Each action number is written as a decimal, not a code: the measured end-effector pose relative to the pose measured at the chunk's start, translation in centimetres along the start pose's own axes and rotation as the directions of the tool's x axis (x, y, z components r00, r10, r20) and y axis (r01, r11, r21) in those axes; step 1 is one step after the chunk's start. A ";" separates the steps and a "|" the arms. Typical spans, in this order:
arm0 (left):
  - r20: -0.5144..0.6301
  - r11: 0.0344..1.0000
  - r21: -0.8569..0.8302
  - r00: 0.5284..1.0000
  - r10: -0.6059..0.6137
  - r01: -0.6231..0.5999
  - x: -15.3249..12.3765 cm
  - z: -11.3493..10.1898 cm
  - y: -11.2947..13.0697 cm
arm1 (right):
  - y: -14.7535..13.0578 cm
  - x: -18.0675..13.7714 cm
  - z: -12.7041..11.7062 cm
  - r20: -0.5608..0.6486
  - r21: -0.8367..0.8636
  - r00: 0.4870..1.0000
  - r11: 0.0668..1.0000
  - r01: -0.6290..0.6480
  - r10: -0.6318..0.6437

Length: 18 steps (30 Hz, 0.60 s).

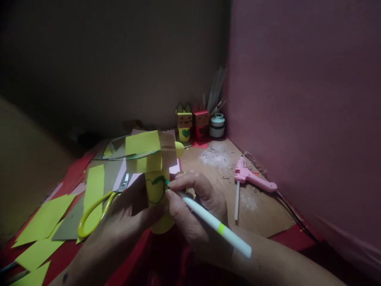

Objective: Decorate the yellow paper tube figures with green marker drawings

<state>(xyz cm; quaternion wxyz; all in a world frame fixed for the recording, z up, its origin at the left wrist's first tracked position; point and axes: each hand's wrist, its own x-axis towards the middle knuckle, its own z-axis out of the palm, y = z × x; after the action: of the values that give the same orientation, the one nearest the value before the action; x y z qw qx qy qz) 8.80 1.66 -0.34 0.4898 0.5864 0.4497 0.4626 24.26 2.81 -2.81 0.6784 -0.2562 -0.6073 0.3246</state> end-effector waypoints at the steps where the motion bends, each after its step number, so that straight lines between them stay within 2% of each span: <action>1: 0.003 1.000 -0.008 1.000 0.007 -0.006 0.0 0.0 0.0 | -0.1 0.0 0.1 -0.007 0.010 1.000 1.000 -0.010 0.010; 8: 0.027 0.999 -0.023 0.999 -0.033 0.033 0.0 -0.1 0.3 | 0.2 0.0 0.1 0.045 0.008 0.995 0.997 0.083 -0.083; 14: 0.015 1.000 -0.019 1.000 -0.019 0.019 0.0 0.1 0.6 | -0.2 0.1 0.0 0.001 0.009 1.000 1.000 0.018 -0.018; 18: 0.022 1.000 -0.021 1.000 -0.023 0.023 0.0 0.0 0.5 | -0.1 0.1 0.0 0.031 0.032 0.998 0.998 0.049 -0.050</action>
<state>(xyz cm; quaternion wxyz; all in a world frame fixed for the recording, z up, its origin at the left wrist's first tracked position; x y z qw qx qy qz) 8.78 1.58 0.16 0.5060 0.5810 0.4461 0.4554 24.23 2.85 -2.67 0.6802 -0.2252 -0.6191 0.3214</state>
